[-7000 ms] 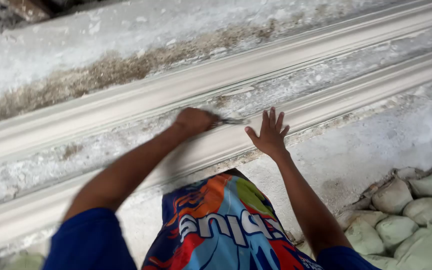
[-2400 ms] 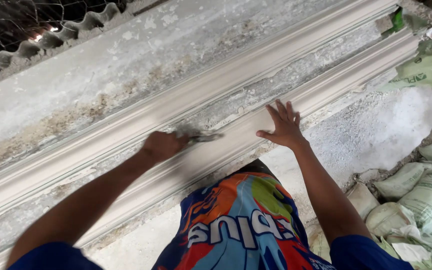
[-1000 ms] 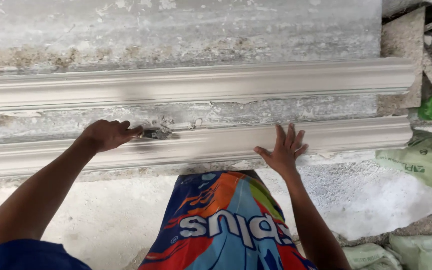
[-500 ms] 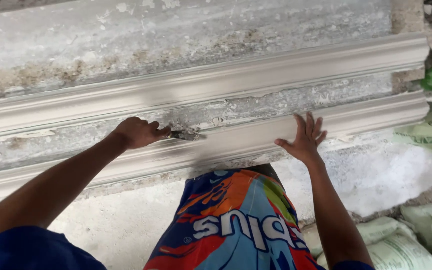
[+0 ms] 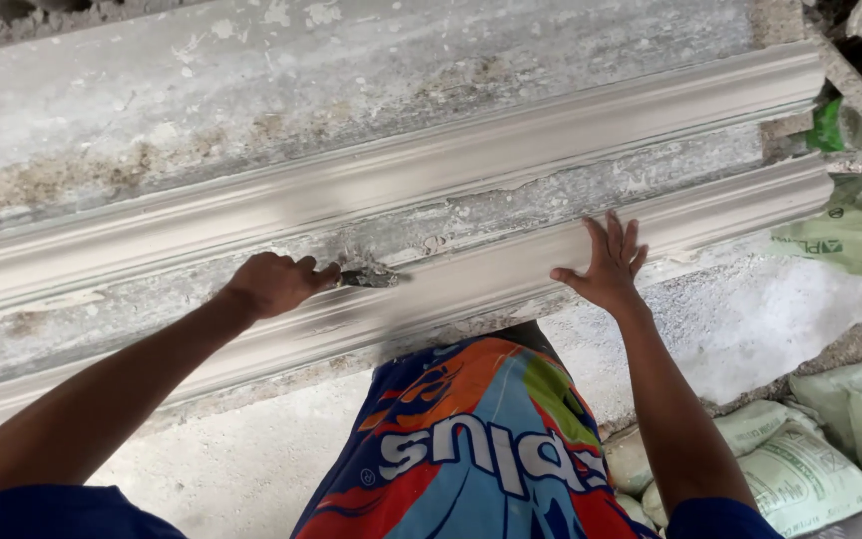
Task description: Smoothing and shaping plaster crown molding using a metal scraper tool.
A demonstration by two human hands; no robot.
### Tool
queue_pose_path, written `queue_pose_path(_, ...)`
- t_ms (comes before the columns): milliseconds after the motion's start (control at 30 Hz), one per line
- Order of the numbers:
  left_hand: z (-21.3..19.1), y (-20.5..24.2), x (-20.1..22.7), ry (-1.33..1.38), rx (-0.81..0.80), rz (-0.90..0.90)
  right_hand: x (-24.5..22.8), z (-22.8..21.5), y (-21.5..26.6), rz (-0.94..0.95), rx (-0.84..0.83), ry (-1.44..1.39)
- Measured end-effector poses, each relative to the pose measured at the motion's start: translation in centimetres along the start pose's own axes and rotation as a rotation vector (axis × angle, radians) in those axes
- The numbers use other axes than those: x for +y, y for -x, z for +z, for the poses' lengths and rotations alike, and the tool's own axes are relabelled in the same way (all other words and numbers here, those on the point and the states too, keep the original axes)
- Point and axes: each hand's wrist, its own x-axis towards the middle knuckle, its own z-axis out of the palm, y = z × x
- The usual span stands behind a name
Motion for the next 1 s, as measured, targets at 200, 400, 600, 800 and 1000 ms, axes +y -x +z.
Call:
queue_pose_path(200, -10.5, -10.6, 7.8, 0.306, 0.1, 0.024, -0.6, -0.6, 0.3, -0.012, 0.008, -0.014)
queue_pose_path(400, -6.3, -14.7, 5.9, 0.118, 0.138, -0.023, -0.6, -1.0, 0.3, -0.002, -0.044, 0.02)
queue_pose_path(600, -1.9, 2.4, -0.2, -0.193, 0.323, -0.071, -0.1, -0.2, -0.1, 0.032, -0.016, -0.007)
queue_pose_path(800, 4.6, 15.3, -2.6, -0.334, 0.276, -0.167, -0.2, -0.3, 0.0, 0.019, -0.016, -0.04)
queue_pose_path(1000, 0.1, 2.2, 0.9, -0.195, 0.478, -0.07, -0.2, -0.4, -0.1, 0.014, -0.019, -0.057)
